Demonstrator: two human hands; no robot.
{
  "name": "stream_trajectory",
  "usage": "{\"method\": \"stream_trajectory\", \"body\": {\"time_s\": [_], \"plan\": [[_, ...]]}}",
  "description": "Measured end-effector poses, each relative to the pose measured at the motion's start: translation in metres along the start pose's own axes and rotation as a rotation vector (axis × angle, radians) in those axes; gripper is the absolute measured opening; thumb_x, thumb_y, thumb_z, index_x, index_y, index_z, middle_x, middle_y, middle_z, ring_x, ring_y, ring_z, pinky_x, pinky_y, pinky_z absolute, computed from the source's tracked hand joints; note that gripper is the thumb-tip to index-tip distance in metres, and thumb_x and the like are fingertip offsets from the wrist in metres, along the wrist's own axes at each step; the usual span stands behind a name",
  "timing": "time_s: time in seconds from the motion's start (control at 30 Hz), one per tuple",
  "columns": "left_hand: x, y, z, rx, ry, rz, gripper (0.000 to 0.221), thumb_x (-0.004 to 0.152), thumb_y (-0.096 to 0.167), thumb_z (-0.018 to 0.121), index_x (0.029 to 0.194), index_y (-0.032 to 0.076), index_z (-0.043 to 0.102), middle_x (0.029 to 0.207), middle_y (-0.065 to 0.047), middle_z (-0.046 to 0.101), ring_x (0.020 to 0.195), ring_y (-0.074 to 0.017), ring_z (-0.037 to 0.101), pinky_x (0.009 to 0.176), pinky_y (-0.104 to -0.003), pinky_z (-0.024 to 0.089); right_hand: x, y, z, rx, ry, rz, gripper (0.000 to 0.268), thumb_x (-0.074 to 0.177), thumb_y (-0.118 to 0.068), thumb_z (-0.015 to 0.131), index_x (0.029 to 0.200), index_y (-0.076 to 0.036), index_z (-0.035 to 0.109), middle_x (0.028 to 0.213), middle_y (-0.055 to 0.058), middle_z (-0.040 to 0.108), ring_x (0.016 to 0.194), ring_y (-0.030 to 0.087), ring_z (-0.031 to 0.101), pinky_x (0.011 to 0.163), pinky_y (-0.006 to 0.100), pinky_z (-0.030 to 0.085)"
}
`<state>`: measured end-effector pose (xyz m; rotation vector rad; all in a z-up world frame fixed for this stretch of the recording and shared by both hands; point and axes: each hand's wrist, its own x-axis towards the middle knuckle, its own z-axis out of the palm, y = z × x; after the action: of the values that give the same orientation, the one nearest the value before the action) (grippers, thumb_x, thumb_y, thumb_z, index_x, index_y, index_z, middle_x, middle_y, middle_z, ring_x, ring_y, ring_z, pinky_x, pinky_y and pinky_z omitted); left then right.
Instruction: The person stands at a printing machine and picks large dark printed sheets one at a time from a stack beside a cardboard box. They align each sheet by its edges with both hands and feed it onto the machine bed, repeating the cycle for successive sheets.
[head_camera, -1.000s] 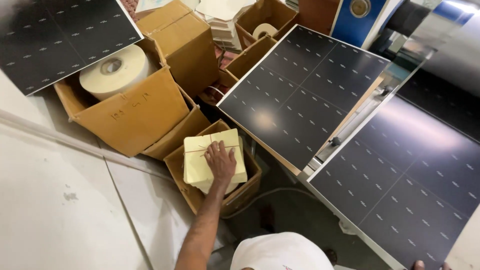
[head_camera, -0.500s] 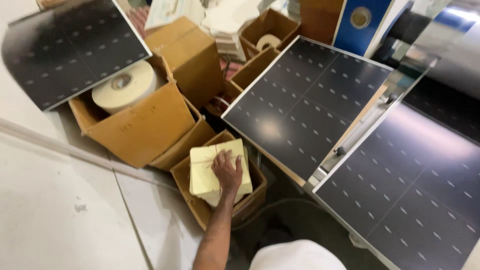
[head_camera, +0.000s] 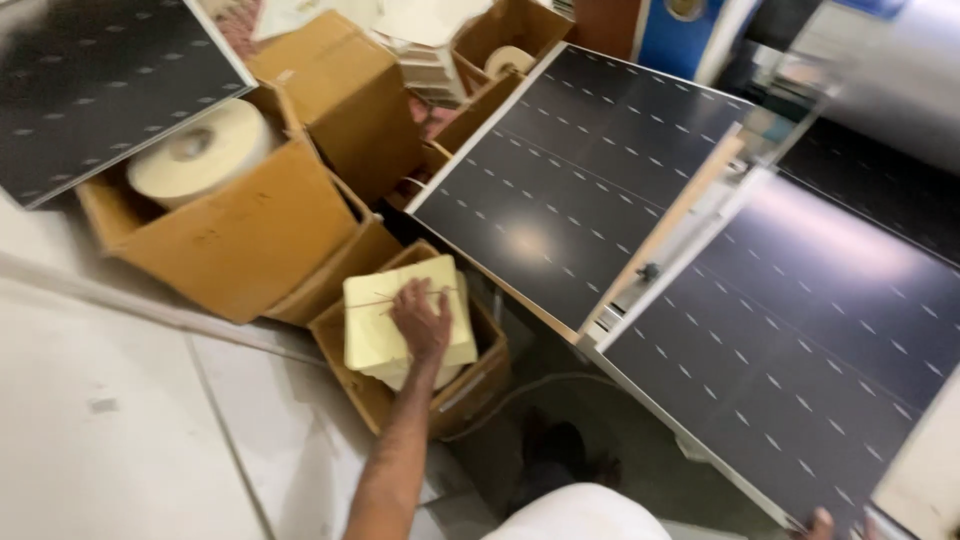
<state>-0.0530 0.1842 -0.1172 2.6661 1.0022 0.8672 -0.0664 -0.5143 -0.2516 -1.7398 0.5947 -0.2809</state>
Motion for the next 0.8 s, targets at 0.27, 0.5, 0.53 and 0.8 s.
{"method": "stream_trajectory", "body": {"time_s": [0.27, 0.5, 0.53, 0.8], "plan": [[-0.004, 0.000, 0.003, -0.080, -0.031, -0.039, 0.046, 0.100, 0.053, 0.059, 0.123, 0.014, 0.068, 0.137, -0.011, 0.060, 0.128, -0.0293, 0.052, 0.106, -0.050, 0.041, -0.087, -0.071, -0.005, 0.018, 0.027, -0.278, 0.056, 0.104, 0.017, 0.060, 0.156, 0.007, 0.045, 0.153, 0.023, 0.057, 0.141, 0.031, 0.062, 0.116, 0.038, 0.051], [-0.003, 0.023, -0.029, -0.018, -0.016, 0.053, 0.048, 0.108, 0.052, 0.056, 0.125, 0.008, 0.067, 0.133, -0.012, 0.058, 0.127, -0.0340, 0.050, 0.105, -0.056, 0.038, -0.154, -0.114, -0.014, 0.039, 0.028, 0.059, 0.062, 0.100, 0.008, 0.060, 0.158, -0.001, 0.043, 0.140, 0.020, 0.062, 0.102, 0.021, 0.069, 0.060, 0.027, 0.058], [-0.002, 0.025, -0.030, -0.024, -0.008, 0.061, 0.048, 0.108, 0.051, 0.056, 0.125, 0.008, 0.067, 0.134, -0.013, 0.058, 0.127, -0.0344, 0.049, 0.105, -0.056, 0.037, -0.157, -0.117, -0.013, 0.025, 0.003, -0.004, 0.063, 0.098, 0.009, 0.061, 0.158, 0.000, 0.042, 0.143, 0.020, 0.059, 0.104, 0.020, 0.070, 0.058, 0.025, 0.059], [-0.003, 0.015, -0.017, -0.013, -0.018, 0.051, 0.051, 0.109, 0.055, 0.052, 0.125, 0.009, 0.067, 0.132, -0.014, 0.058, 0.127, -0.0337, 0.050, 0.104, -0.056, 0.037, -0.095, -0.122, -0.017, -0.256, -0.010, -0.156, 0.065, 0.096, 0.004, 0.074, 0.157, -0.003, 0.053, 0.131, 0.018, 0.067, 0.109, 0.025, 0.066, 0.093, 0.036, 0.056]]}}
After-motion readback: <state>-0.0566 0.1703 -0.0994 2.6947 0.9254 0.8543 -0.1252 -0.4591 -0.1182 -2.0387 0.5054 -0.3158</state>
